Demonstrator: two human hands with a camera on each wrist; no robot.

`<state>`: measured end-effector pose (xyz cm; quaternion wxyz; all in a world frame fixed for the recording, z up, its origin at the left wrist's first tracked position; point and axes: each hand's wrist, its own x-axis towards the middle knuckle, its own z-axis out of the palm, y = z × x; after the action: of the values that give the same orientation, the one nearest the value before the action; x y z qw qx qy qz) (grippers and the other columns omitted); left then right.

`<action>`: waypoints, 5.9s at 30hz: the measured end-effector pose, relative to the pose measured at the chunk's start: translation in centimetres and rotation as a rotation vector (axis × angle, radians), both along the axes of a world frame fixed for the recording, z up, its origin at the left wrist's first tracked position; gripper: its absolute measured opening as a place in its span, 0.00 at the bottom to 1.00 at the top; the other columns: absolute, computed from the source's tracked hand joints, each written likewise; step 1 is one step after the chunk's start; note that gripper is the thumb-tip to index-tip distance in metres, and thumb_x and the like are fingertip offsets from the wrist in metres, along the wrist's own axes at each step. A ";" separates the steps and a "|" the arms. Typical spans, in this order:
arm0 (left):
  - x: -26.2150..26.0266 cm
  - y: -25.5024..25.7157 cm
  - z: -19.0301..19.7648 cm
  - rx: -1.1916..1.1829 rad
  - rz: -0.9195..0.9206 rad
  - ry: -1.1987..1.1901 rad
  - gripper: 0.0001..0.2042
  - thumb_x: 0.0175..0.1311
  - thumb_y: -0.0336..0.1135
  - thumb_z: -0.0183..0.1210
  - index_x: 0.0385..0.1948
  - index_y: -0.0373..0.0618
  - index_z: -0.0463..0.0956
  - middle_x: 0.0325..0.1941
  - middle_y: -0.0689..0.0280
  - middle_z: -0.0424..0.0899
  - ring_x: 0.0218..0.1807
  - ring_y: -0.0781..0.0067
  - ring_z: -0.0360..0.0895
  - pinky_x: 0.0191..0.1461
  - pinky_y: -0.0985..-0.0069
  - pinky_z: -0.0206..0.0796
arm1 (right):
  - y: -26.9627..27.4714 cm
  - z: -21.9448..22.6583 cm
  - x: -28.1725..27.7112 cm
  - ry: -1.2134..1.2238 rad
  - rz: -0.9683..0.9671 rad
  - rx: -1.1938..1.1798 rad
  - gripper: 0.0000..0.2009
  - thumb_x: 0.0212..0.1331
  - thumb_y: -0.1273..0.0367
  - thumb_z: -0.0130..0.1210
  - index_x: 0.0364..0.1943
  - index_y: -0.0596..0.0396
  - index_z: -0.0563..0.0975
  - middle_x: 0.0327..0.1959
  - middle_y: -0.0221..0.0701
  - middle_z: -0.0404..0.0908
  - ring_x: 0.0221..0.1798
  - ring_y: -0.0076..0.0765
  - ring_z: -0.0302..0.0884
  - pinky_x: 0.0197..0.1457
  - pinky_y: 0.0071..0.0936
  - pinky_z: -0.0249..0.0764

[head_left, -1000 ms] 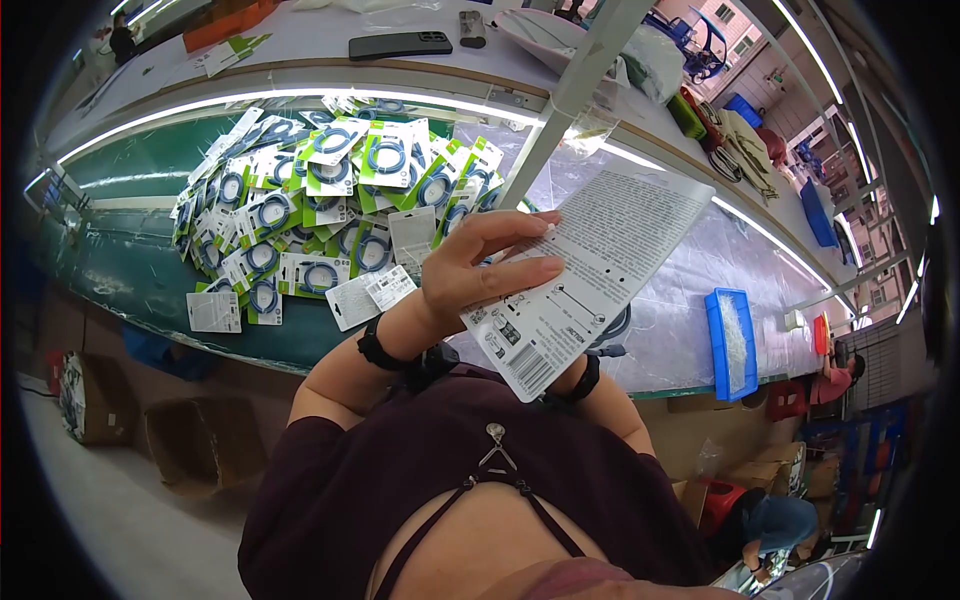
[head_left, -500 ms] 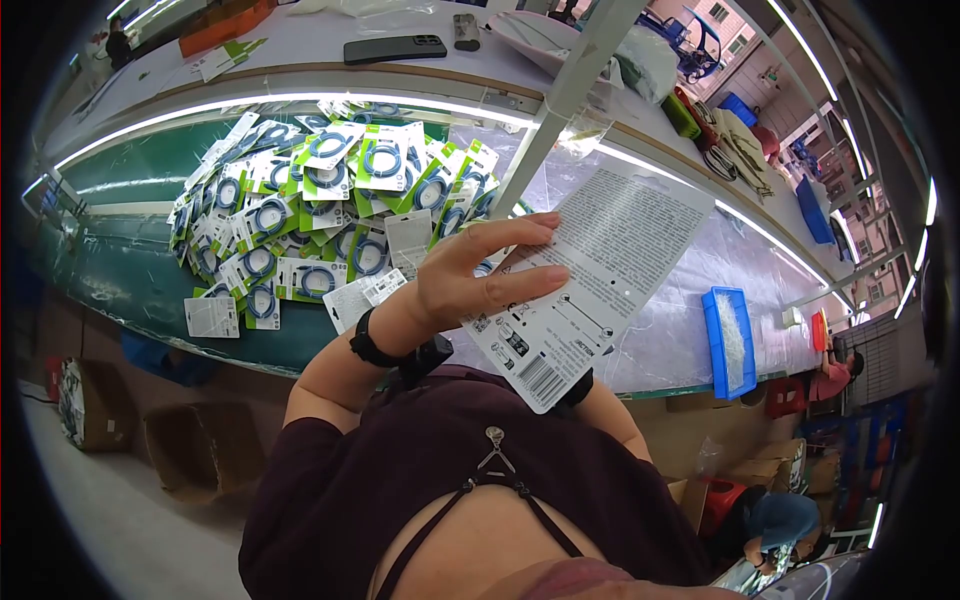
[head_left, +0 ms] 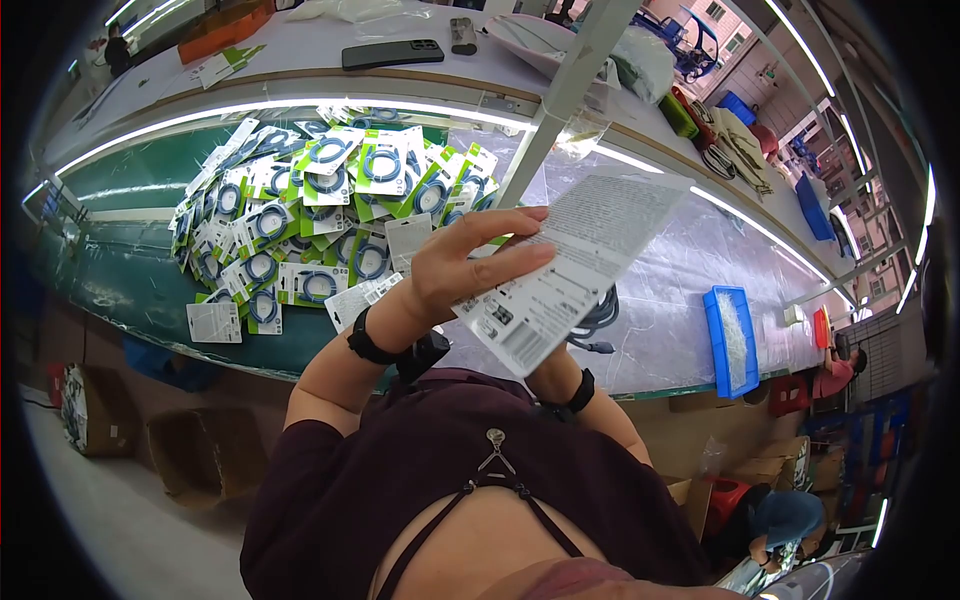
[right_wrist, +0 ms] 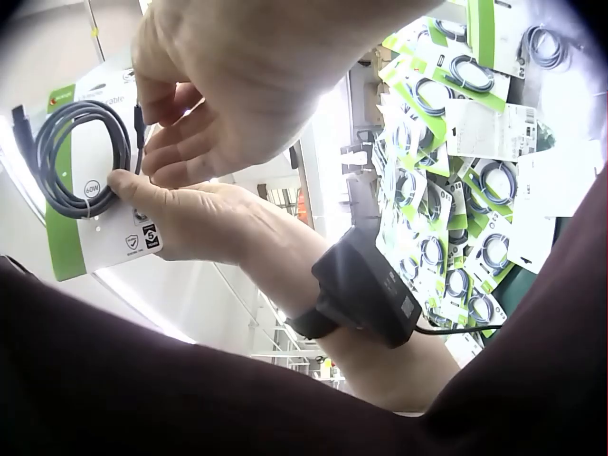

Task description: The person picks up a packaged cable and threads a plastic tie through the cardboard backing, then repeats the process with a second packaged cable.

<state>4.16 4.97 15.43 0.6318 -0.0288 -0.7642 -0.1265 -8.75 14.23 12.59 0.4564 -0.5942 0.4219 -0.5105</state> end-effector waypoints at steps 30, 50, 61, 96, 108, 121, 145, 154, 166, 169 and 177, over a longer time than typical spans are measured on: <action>-6.0 -0.2 -5.5 1.337 -0.588 0.510 0.13 0.60 0.23 0.55 0.47 0.35 0.70 0.43 0.58 0.79 0.42 0.68 0.80 0.48 0.71 0.76 | -3.9 3.3 -4.0 0.846 -0.677 -0.655 0.06 0.50 0.78 0.58 0.33 0.58 0.76 0.25 0.33 0.74 0.24 0.35 0.76 0.27 0.28 0.71; -6.9 -1.0 -6.5 1.290 -0.416 0.524 0.12 0.56 0.24 0.61 0.41 0.36 0.73 0.38 0.63 0.80 0.36 0.76 0.79 0.41 0.80 0.73 | -3.7 3.5 -5.0 1.103 -0.610 -0.714 0.08 0.48 0.77 0.57 0.35 0.57 0.77 0.26 0.34 0.71 0.28 0.39 0.74 0.30 0.33 0.71; -6.4 -1.0 -7.5 1.230 -0.206 0.403 0.05 0.56 0.29 0.62 0.32 0.40 0.78 0.27 0.72 0.79 0.28 0.87 0.73 0.30 0.87 0.64 | -4.1 3.0 -4.9 1.120 -0.597 -0.708 0.09 0.46 0.77 0.57 0.34 0.59 0.76 0.29 0.35 0.74 0.31 0.41 0.75 0.32 0.34 0.72; -4.9 1.5 -6.0 1.556 -0.735 0.371 0.10 0.65 0.29 0.52 0.45 0.39 0.71 0.43 0.60 0.80 0.44 0.66 0.80 0.51 0.71 0.74 | -6.5 -5.1 -7.7 -0.037 -0.310 -0.051 0.14 0.52 0.76 0.58 0.44 0.57 0.74 0.45 0.33 0.77 0.45 0.28 0.75 0.47 0.23 0.71; -5.5 1.5 -7.8 1.644 -0.800 0.425 0.12 0.64 0.28 0.53 0.48 0.42 0.69 0.45 0.62 0.79 0.45 0.68 0.80 0.52 0.68 0.73 | -7.8 -8.7 -8.6 0.504 -0.471 -0.422 0.17 0.45 0.78 0.56 0.44 0.57 0.75 0.48 0.44 0.75 0.54 0.54 0.69 0.56 0.41 0.65; -5.8 0.8 -8.2 1.575 -0.761 0.392 0.11 0.64 0.29 0.53 0.47 0.42 0.71 0.45 0.63 0.80 0.45 0.69 0.79 0.52 0.69 0.73 | -7.5 -7.9 -8.0 0.555 -0.560 -0.545 0.19 0.42 0.80 0.55 0.44 0.58 0.75 0.46 0.44 0.76 0.53 0.54 0.70 0.57 0.41 0.64; -5.2 -2.0 -10.2 1.553 -0.734 0.499 0.14 0.64 0.30 0.54 0.50 0.41 0.68 0.48 0.61 0.78 0.49 0.65 0.78 0.56 0.67 0.72 | -5.7 -4.4 -8.4 0.626 -0.337 0.053 0.10 0.48 0.73 0.61 0.36 0.56 0.76 0.37 0.36 0.77 0.42 0.37 0.74 0.42 0.31 0.70; -5.4 -0.1 -8.9 1.645 -0.955 0.437 0.14 0.65 0.32 0.53 0.51 0.40 0.67 0.48 0.59 0.78 0.50 0.64 0.77 0.58 0.67 0.70 | -5.0 -1.1 -8.6 0.912 -0.455 -0.700 0.12 0.42 0.73 0.63 0.34 0.51 0.77 0.30 0.28 0.74 0.40 0.37 0.70 0.46 0.33 0.63; -4.3 0.3 -8.7 1.608 -0.913 0.456 0.15 0.64 0.33 0.54 0.51 0.41 0.67 0.50 0.59 0.77 0.51 0.63 0.77 0.58 0.65 0.71 | -3.7 -0.5 -11.3 0.461 -0.652 -0.637 0.14 0.50 0.77 0.58 0.42 0.55 0.75 0.36 0.30 0.72 0.42 0.31 0.70 0.50 0.28 0.67; -4.0 1.1 -8.6 1.609 -0.902 0.460 0.16 0.64 0.33 0.54 0.51 0.41 0.67 0.50 0.59 0.76 0.51 0.62 0.77 0.58 0.64 0.71 | -5.3 -4.0 -14.3 0.125 -0.691 -0.117 0.16 0.53 0.79 0.54 0.47 0.57 0.73 0.42 0.34 0.74 0.45 0.32 0.72 0.51 0.27 0.69; -4.0 2.4 -8.7 1.658 -0.902 0.416 0.16 0.65 0.34 0.53 0.52 0.40 0.66 0.51 0.59 0.76 0.53 0.61 0.76 0.59 0.63 0.70 | -6.1 -8.4 -8.7 0.543 -0.410 -0.536 0.17 0.50 0.77 0.58 0.47 0.59 0.73 0.46 0.40 0.75 0.50 0.45 0.73 0.53 0.36 0.69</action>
<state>0.20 7.32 6.77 0.4661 0.1138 -0.2222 -0.8488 -17.40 8.08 4.14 0.0476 -0.7084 0.4884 -0.5073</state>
